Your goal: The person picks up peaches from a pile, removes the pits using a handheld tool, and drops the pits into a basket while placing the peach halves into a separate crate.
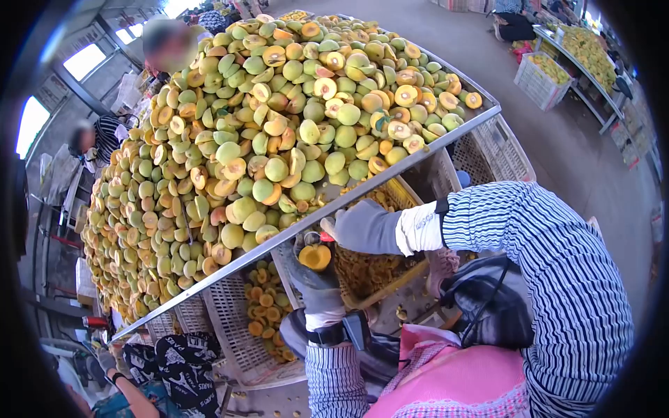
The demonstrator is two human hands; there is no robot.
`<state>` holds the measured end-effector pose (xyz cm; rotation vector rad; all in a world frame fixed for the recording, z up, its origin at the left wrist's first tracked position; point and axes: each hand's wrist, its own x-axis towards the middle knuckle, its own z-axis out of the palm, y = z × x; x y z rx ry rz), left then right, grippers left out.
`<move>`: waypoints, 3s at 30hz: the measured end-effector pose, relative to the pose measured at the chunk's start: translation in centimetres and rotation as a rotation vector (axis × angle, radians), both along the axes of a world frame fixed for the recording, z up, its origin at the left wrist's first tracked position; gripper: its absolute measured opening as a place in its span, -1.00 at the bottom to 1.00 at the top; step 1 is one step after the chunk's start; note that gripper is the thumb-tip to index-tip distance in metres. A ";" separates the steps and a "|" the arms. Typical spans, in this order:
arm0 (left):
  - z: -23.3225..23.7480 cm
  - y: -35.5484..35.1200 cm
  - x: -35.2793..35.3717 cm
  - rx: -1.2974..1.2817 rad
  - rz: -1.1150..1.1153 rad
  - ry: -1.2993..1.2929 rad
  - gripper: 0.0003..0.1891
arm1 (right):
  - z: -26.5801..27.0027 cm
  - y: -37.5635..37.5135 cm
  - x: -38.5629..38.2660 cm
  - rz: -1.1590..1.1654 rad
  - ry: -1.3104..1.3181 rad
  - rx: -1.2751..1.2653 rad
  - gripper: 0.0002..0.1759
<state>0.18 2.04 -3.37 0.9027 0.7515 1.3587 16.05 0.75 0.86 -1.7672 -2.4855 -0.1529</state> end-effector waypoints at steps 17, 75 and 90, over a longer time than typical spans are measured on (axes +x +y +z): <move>7.5 0.3 -15.4 -0.017 0.574 0.248 -0.48 | 3.1 11.9 3.7 -0.080 0.259 0.195 -0.65; 1.6 3.9 -0.5 -0.138 -0.076 -0.581 -0.57 | 2.2 1.1 -1.8 0.057 0.854 -0.493 -0.38; 1.9 3.6 0.4 0.885 0.351 0.367 -0.26 | 3.6 -0.7 -1.9 -0.074 1.399 -1.062 -0.28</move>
